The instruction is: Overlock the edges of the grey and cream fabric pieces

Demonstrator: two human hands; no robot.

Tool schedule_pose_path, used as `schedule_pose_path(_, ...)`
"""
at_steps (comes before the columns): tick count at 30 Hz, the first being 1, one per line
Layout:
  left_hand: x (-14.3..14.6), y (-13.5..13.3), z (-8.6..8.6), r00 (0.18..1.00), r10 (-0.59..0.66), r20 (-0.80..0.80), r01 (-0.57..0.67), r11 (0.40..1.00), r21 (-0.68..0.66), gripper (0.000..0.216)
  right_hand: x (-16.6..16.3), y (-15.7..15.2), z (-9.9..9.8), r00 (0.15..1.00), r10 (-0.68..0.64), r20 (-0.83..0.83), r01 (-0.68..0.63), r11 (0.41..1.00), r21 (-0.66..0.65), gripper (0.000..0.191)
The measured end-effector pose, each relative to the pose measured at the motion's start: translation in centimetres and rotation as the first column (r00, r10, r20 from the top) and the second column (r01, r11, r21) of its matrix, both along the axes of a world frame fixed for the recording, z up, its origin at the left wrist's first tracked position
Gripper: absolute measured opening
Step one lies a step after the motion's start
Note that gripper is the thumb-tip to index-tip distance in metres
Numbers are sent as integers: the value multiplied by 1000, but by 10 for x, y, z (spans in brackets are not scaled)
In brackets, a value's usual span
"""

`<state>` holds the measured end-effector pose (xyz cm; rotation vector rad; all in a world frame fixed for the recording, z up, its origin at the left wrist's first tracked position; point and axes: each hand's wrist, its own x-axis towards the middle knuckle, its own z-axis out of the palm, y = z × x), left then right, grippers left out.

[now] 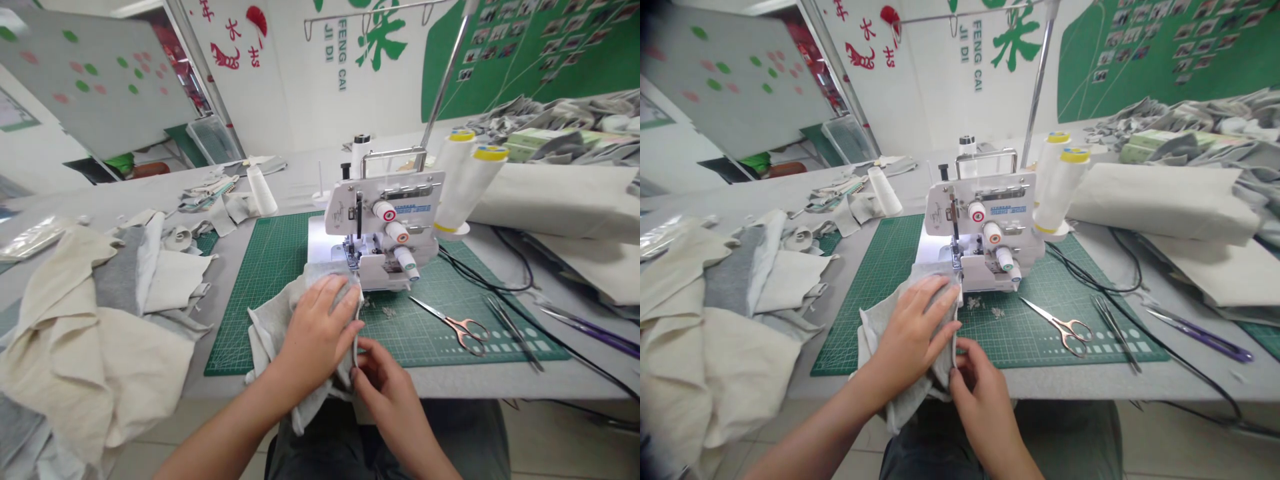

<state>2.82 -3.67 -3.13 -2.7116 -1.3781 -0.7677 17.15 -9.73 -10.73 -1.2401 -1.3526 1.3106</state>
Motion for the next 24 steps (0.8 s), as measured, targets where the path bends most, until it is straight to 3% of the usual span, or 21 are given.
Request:
schedule_pose_path(6, -2, 2, -1, 1000, -6, 2, 6, 1000, -24, 43, 1, -4, -14, 992, -126, -21, 128, 988, 85, 51)
schedule_pose_path(11, -2, 3, 1, 1000, -9, 6, 9, 1000, -28, 43, 1, -8, -17, 986, -159, -55, 164, 981, 102, 54)
schedule_pose_path(16, -2, 4, 1, 1000, -6, 4, 6, 1000, -15, 44, -2, -8, -19, 968, -221, -119, 235, 965, 120, 45)
schedule_pose_path(20, -2, 5, 2, 1000, -9, -5, 9, 1000, -14, 44, -4, -7, -16, 945, -276, -174, 304, 940, 157, 17)
schedule_pose_path(22, -2, 6, 2, 1000, -6, -8, 6, 1000, -18, 45, -4, -6, -11, 948, -280, -152, 305, 936, 178, 4)
schedule_pose_path(24, -3, 7, 3, 1000, -5, -11, 5, 1000, -23, 44, -3, -6, -5, 962, -258, -92, 272, 943, 192, 6)
